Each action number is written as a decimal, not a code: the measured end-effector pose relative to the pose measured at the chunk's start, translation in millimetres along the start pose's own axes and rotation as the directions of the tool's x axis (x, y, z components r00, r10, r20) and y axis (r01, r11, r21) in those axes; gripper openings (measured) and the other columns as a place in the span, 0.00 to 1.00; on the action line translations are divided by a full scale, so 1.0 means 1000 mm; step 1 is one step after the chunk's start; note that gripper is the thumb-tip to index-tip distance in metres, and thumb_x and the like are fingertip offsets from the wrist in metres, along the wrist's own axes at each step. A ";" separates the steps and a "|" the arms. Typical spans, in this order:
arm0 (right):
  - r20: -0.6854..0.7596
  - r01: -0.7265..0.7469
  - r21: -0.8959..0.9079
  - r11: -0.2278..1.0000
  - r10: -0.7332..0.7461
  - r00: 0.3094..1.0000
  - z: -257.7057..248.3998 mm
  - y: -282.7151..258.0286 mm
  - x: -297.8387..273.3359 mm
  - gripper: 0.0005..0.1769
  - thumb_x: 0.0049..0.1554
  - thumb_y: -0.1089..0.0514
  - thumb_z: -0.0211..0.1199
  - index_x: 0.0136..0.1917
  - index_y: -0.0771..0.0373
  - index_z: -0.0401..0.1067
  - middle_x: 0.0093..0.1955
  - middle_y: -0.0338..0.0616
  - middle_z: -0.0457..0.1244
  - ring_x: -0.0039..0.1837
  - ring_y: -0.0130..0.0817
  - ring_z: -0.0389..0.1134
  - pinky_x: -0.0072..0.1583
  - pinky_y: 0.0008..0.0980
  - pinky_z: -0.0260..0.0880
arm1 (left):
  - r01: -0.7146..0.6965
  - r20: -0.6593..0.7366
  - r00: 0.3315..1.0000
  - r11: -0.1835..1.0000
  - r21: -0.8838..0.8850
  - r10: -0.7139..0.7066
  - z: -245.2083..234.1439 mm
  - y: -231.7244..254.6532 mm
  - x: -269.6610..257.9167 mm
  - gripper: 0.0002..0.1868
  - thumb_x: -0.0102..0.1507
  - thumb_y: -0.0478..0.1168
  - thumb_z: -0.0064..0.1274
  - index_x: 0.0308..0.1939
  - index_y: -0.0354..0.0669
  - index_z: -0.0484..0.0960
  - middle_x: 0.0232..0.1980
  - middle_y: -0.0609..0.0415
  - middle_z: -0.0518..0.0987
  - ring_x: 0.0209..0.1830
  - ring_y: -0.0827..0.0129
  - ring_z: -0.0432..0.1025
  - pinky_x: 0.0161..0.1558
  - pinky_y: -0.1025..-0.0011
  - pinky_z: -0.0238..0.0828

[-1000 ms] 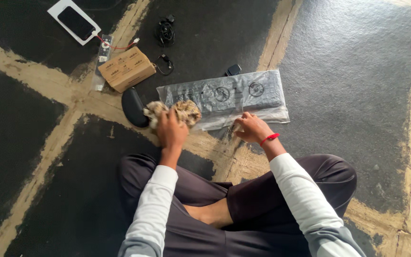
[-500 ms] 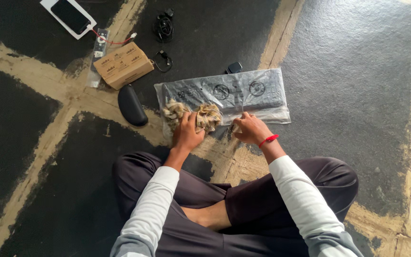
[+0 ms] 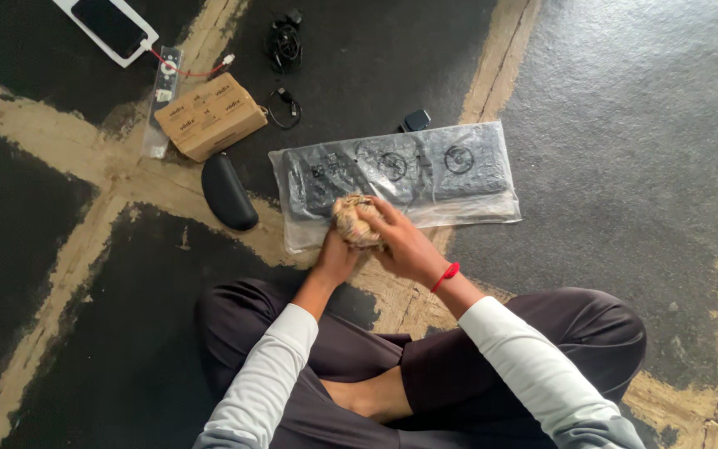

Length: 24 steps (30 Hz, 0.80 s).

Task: The person sits on the floor and wipes a black rectangular electronic device with a plaid cloth. They rotate the device to clean all sides and then wipe a plastic-wrapped item on the floor.

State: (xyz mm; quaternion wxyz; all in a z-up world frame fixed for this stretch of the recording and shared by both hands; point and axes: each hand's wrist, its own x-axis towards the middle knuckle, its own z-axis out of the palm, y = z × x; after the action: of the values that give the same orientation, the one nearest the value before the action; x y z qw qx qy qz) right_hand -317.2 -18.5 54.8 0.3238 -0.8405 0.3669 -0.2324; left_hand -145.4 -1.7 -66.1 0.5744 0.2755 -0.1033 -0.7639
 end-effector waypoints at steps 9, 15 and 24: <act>-0.301 -0.057 -0.273 0.960 -0.029 0.953 -0.026 0.022 -0.002 0.42 0.44 0.65 0.71 0.72 0.54 0.68 0.72 0.53 0.58 0.69 0.54 0.66 0.63 0.47 0.75 | -0.068 0.024 0.982 0.228 0.971 0.188 0.066 0.055 -0.027 0.23 0.60 0.35 0.47 0.60 0.39 0.77 0.58 0.46 0.79 0.56 0.57 0.77 0.56 0.62 0.76; -0.025 -0.270 -0.432 0.860 0.288 0.957 -0.017 0.022 0.005 0.44 0.38 0.64 0.72 0.69 0.50 0.71 0.62 0.50 0.62 0.63 0.52 0.65 0.54 0.44 0.74 | -0.051 0.120 0.990 -0.596 0.801 0.077 0.065 0.022 -0.040 0.18 0.53 0.35 0.59 0.45 0.32 0.82 0.61 0.38 0.70 0.65 0.45 0.62 0.61 0.51 0.65; -0.107 -0.515 -0.340 0.787 0.512 0.852 -0.032 0.061 -0.022 0.37 0.40 0.58 0.71 0.65 0.51 0.75 0.58 0.45 0.65 0.60 0.49 0.68 0.59 0.44 0.70 | 0.003 0.141 0.968 -0.568 0.823 0.208 0.032 0.004 -0.058 0.27 0.53 0.36 0.58 0.58 0.41 0.78 0.64 0.41 0.67 0.65 0.44 0.60 0.59 0.46 0.63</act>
State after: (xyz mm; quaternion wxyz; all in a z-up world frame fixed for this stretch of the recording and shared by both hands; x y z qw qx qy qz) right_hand -379.5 -45.8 29.7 0.2152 -0.7523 0.6188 -0.0692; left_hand -148.5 46.0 -19.8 0.1138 0.6658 -0.7150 -0.1806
